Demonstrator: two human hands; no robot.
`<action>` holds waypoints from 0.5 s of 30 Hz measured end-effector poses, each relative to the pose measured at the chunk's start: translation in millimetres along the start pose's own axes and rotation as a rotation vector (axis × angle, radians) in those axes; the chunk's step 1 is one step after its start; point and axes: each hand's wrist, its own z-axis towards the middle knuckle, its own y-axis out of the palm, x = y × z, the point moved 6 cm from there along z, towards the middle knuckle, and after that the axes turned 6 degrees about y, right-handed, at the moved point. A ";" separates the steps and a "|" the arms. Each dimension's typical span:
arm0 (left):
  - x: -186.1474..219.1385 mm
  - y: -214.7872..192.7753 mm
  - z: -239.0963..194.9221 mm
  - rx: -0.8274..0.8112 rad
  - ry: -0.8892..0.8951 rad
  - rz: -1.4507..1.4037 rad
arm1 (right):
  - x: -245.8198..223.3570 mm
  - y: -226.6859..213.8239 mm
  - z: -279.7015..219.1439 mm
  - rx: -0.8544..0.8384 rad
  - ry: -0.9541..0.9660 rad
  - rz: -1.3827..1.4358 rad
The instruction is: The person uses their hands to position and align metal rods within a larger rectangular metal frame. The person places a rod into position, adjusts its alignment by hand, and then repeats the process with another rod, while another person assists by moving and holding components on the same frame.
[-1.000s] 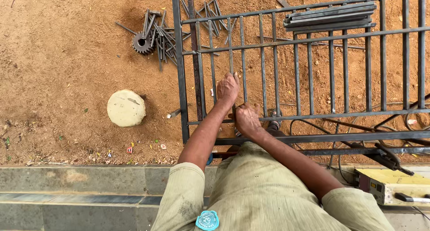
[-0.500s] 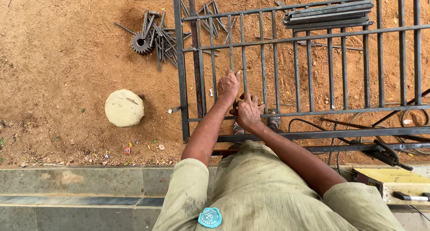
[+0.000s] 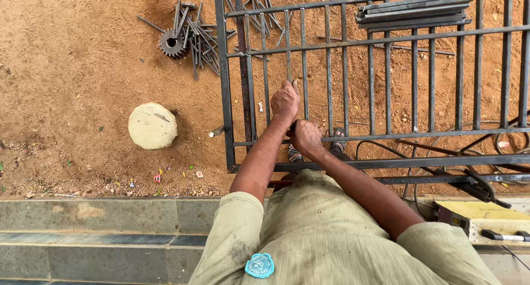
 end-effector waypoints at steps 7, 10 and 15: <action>6.7 -9.7 -0.9 -0.016 -0.009 -0.009 | -12.3 -16.5 -9.9 0.105 -0.062 0.010; 6.3 -13.2 -0.1 -0.054 -0.028 0.000 | -24.1 -26.4 -25.5 0.219 -0.124 -0.105; 10.7 -28.6 -13.5 -0.032 0.024 -0.073 | -18.5 -13.1 -24.3 0.197 -0.093 -0.095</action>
